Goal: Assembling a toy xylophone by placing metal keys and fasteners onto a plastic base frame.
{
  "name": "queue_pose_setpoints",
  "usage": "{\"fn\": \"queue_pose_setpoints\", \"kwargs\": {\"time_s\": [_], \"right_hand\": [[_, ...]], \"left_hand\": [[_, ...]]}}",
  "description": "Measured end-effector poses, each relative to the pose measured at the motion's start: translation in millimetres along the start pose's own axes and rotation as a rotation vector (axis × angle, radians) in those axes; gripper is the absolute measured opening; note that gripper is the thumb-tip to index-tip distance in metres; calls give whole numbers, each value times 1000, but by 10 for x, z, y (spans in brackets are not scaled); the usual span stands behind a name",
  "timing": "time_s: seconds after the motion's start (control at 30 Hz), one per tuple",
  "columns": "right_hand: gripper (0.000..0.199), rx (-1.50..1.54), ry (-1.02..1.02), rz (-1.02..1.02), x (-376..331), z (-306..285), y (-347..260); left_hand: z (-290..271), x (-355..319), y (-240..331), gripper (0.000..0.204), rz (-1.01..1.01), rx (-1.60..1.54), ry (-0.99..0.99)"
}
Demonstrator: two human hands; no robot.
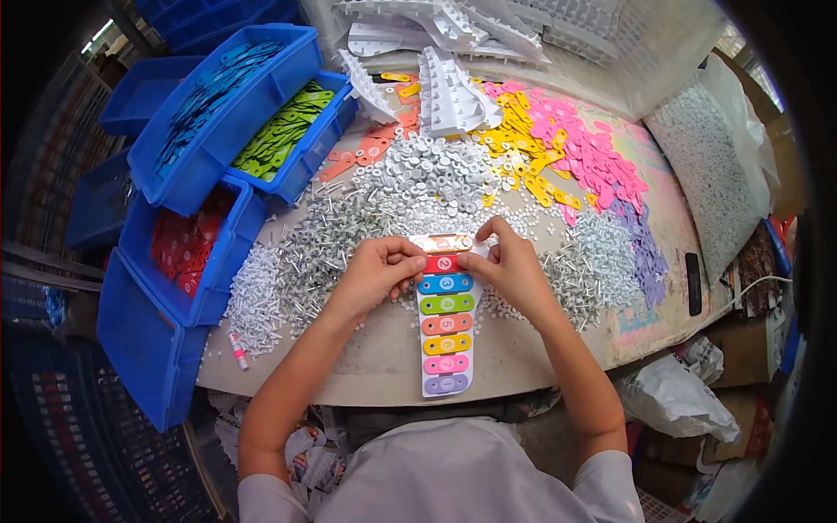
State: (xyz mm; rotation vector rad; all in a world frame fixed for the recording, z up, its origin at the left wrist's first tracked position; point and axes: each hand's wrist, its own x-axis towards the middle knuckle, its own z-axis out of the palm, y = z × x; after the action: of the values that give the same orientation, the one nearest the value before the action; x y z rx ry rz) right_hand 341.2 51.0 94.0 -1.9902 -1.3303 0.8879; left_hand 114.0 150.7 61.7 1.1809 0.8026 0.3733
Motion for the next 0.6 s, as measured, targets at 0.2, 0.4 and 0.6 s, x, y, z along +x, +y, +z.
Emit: {"fn": "queue_pose_setpoints", "kwargs": {"time_s": [0.2, 0.4, 0.6], "right_hand": [[60, -260, -9, -107, 197, -25, 442], [67, -55, -354, 92, 399, -118, 370], [68, -233, -272, -128, 387, -82, 360]], "left_hand": [[144, 12, -7, 43, -6, 108, 166], [43, 157, -92, 38, -134, 29, -48], [70, 144, -159, 34, -111, 34, 36]]}}
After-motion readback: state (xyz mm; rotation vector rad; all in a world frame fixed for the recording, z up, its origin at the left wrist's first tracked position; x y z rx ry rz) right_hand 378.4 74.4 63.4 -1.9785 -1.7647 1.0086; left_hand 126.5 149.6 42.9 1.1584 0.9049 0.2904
